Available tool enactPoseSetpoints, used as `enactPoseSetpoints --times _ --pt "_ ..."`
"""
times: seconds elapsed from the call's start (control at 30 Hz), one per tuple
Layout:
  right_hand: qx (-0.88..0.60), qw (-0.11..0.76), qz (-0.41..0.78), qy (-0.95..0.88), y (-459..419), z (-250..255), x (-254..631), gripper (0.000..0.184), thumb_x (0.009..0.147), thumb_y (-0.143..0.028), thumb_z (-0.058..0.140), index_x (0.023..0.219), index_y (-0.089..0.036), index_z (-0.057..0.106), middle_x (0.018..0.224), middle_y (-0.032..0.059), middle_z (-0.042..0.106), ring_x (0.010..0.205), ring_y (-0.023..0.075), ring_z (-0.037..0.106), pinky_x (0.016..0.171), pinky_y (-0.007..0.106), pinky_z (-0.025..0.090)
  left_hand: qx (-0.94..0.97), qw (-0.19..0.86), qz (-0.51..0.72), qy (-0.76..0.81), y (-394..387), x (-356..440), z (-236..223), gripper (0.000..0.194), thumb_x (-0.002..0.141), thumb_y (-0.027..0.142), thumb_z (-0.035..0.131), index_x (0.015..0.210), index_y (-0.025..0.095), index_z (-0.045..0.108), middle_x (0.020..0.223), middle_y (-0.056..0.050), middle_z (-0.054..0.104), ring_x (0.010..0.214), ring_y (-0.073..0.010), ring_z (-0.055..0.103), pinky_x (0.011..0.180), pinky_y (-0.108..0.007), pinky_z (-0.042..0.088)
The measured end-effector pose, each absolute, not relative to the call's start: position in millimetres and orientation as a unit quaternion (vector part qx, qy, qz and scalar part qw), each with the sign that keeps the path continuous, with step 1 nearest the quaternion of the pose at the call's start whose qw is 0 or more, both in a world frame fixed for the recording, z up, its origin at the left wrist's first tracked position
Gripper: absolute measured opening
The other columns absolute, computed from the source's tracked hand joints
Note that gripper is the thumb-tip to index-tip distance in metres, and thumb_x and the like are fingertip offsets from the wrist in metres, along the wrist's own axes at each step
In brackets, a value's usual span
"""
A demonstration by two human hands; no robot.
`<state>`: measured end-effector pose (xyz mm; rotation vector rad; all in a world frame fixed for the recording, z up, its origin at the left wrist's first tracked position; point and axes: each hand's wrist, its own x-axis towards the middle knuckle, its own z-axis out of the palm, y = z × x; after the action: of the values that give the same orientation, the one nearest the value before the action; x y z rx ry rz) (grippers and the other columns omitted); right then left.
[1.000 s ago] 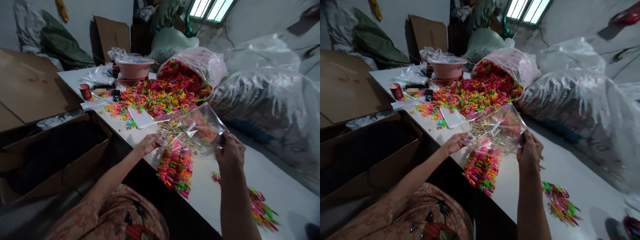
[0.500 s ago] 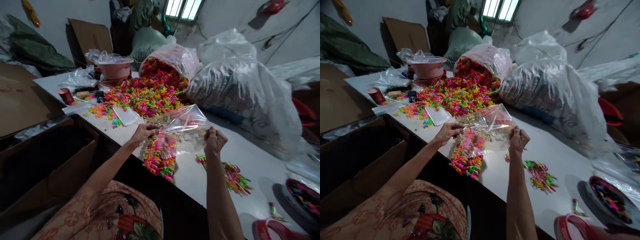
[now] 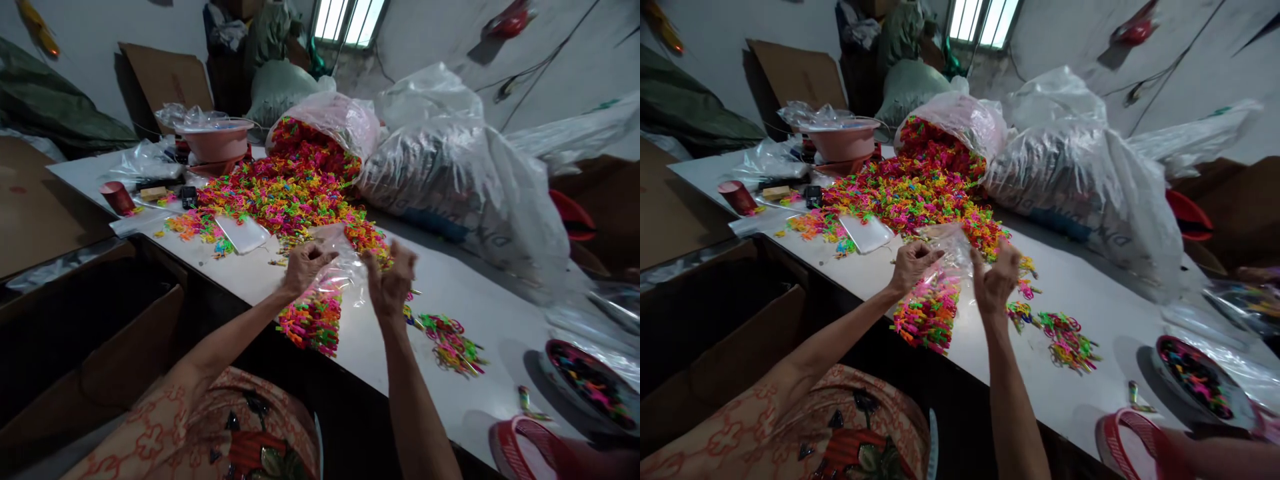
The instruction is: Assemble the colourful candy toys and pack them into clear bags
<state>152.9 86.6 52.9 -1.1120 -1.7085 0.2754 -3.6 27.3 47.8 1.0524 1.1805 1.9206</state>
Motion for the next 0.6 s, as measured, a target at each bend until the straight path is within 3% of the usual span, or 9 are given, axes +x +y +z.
enactPoseSetpoints --times 0.13,0.23,0.33,0.4,0.5,0.6 --pt "-0.374 0.409 0.414 -0.722 44.2 60.2 128.0 0.044 0.064 -0.058 0.074 0.069 -0.020 0.053 0.063 -0.0026 0.054 0.047 0.0102 0.047 0.042 0.024 0.039 0.380 0.472 0.697 0.383 38.8 12.0 45.5 0.063 0.047 0.072 0.075 0.049 0.018 0.043 0.046 0.007 0.042 0.044 -0.0048 0.036 0.045 -0.022 0.029" --pt "-0.366 0.418 0.463 -0.691 51.4 71.6 141.0 0.040 0.063 -0.049 0.077 0.060 -0.020 0.050 0.049 -0.0065 0.047 0.038 0.0067 0.037 0.036 0.021 0.030 0.419 0.490 0.663 0.381 40.3 -3.4 39.2 0.061 0.053 0.071 0.072 0.049 0.018 0.044 0.046 0.006 0.044 0.044 -0.0064 0.039 0.047 -0.023 0.033" --pt "-0.402 0.505 0.353 -0.678 72.7 85.2 161.1 0.032 0.064 -0.042 0.074 0.060 -0.021 0.049 0.048 -0.0072 0.045 0.039 0.0072 0.035 0.038 0.022 0.029 0.477 0.290 0.629 0.541 30.5 -30.4 37.4 0.049 0.069 0.056 0.071 0.051 0.017 0.049 0.052 0.002 0.049 0.052 -0.0109 0.049 0.055 -0.026 0.039" --pt "-0.420 0.516 0.246 -0.705 78.5 90.5 164.9 0.027 0.063 -0.037 0.071 0.059 -0.021 0.050 0.049 -0.0062 0.046 0.043 0.0088 0.039 0.041 0.022 0.031 0.511 0.099 0.567 0.638 22.8 -40.9 42.3 0.031 0.074 0.044 0.072 0.068 0.016 0.061 0.070 -0.004 0.061 0.075 -0.0187 0.060 0.070 -0.032 0.046" --pt "-0.396 0.418 0.170 -0.800 68.8 93.1 155.7 0.021 0.065 -0.030 0.065 0.057 -0.021 0.049 0.052 -0.0042 0.050 0.048 0.0104 0.043 0.048 0.024 0.033 0.586 -0.126 0.445 0.665 22.5 -37.0 58.7 0.031 0.080 0.032 0.069 0.106 0.018 0.064 0.107 -0.012 0.064 0.112 -0.0270 0.055 0.096 -0.045 0.039" --pt "-0.404 0.367 0.125 -0.828 59.1 97.8 149.6 0.012 0.068 -0.025 0.062 0.063 -0.021 0.051 0.057 -0.0037 0.053 0.052 0.0111 0.045 0.053 0.024 0.034 0.663 -0.201 0.334 0.639 38.4 -22.2 81.6 0.016 0.087 0.018 0.055 0.099 0.019 0.066 0.100 -0.011 0.066 0.103 -0.0253 0.059 0.096 -0.046 0.040"
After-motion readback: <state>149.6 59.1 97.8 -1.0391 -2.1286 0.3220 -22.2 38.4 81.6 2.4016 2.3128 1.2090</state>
